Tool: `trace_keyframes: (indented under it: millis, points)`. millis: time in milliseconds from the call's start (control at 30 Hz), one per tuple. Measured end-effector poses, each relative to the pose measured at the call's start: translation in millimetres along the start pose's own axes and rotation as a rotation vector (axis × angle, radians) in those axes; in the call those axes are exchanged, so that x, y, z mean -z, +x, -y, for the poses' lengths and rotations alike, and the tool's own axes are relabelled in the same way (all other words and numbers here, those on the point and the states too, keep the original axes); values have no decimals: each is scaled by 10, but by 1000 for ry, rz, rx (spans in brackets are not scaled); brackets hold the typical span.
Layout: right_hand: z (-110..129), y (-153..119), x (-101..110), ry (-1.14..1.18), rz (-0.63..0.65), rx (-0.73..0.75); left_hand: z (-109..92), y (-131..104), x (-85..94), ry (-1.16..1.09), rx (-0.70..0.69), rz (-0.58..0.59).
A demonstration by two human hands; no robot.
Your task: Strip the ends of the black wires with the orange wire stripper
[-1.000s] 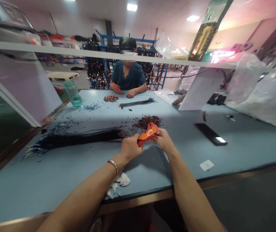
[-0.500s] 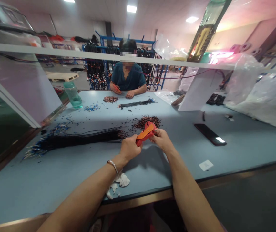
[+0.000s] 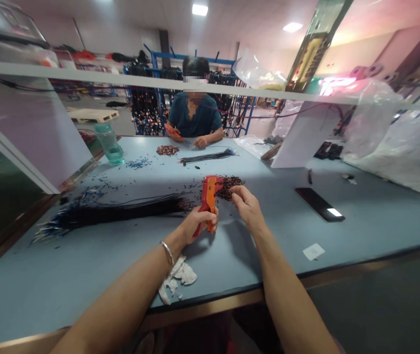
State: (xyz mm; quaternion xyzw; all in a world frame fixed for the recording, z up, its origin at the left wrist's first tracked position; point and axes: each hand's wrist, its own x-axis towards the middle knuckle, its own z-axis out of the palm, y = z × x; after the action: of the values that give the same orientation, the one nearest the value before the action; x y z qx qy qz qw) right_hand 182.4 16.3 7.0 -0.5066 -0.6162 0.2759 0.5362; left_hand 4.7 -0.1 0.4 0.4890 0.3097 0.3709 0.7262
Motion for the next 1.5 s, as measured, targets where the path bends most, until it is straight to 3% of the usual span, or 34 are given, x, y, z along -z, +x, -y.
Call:
trace_keyframes:
  millis: [233, 467, 800, 1000, 1500]
  points:
    - [7, 6, 2, 0, -62, -24, 43, 4, 68, -155, 113, 124]
    - [38, -7, 32, -182, -225, 206, 10, -3, 76, -211, 193, 161]
    - [28, -22, 20, -152, -195, 188, 56, 17, 114, -193, 190, 274]
    - [22, -10, 42, -278, -212, 289, 50, 13, 119, -233, 190, 263]
    - [3, -13, 2, -521, -156, 331, 42, 13, 123, -167, 199, 279]
